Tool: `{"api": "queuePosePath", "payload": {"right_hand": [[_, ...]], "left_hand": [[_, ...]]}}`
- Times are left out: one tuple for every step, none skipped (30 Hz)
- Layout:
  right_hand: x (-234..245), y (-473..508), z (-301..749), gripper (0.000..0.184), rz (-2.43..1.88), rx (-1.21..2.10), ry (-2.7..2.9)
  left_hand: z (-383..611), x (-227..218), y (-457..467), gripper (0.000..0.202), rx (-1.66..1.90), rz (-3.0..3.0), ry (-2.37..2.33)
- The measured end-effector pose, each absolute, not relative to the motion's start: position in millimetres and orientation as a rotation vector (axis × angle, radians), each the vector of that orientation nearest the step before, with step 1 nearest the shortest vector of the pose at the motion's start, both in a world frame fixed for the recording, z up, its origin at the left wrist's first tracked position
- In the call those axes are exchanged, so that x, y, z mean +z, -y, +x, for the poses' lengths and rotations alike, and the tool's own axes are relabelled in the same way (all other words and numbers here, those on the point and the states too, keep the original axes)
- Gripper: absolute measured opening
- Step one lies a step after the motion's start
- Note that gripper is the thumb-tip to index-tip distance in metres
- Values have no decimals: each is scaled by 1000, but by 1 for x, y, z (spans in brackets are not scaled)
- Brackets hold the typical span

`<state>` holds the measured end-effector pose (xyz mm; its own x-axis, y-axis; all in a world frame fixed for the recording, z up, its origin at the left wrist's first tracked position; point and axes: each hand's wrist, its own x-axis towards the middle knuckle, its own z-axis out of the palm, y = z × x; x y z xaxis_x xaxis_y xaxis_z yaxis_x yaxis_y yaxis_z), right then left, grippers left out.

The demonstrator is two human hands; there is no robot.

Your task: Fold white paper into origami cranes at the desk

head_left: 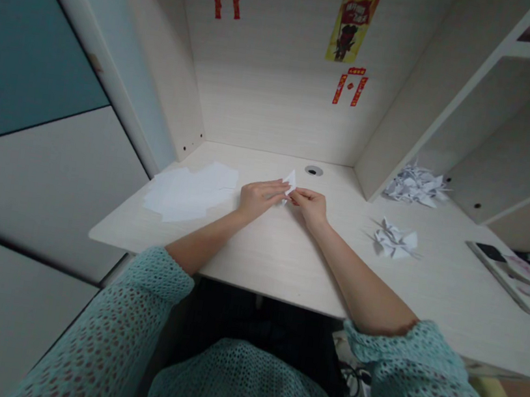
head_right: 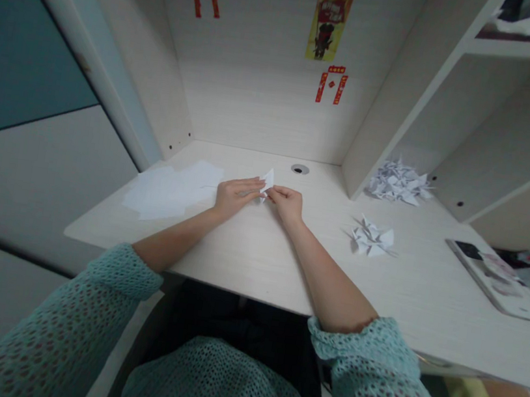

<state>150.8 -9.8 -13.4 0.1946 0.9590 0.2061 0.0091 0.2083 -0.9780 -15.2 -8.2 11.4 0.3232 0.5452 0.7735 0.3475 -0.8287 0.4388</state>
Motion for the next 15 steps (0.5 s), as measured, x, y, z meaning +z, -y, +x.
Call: {"api": "queuePosePath", "payload": {"right_hand": [[-13, 10, 151, 33, -1136, 910, 1152], [-12, 10, 151, 34, -1136, 903, 1154], [-12, 10, 151, 34, -1136, 899, 1155], [-12, 11, 151, 33, -1133, 898, 1156], [-12, 11, 151, 33, -1129, 898, 1154], [-12, 11, 151, 33, -1125, 900, 1152], [-12, 11, 151, 32, -1121, 903, 1149], [-13, 11, 151, 32, -1117, 908, 1146], [-13, 11, 150, 32, -1113, 913, 1144], [-13, 10, 150, 32, -1110, 918, 1141], [-13, 10, 150, 33, -1108, 923, 1138], [-14, 10, 150, 33, -1106, 929, 1136], [-14, 10, 150, 33, -1103, 933, 1132], [-14, 10, 150, 33, -1100, 936, 1128], [-14, 10, 151, 33, -1095, 939, 1124]], "left_hand": [[-15, 11, 8, 21, 1514, 2391, -812], [-15, 11, 8, 20, 1517, 2392, -813], [-14, 12, 8, 19, 1522, 2395, -815], [-14, 12, 8, 19, 1529, 2401, -814], [-14, 12, 8, 18, 1537, 2406, -809], [-13, 12, 8, 18, 1546, 2410, -800], [-13, 12, 8, 18, 1556, 2412, -788], [-13, 11, 8, 17, 1565, 2414, -772], [-13, 11, 8, 16, 1574, 2415, -758], [-14, 11, 8, 15, 1578, 2416, -746], [-14, 11, 8, 15, 1578, 2417, -739], [-15, 11, 8, 15, 1577, 2419, -739], [-15, 12, 8, 14, 1578, 2418, -745], [-16, 12, 8, 14, 1579, 2415, -756], [-17, 12, 8, 15, 1578, 2407, -773]]}}
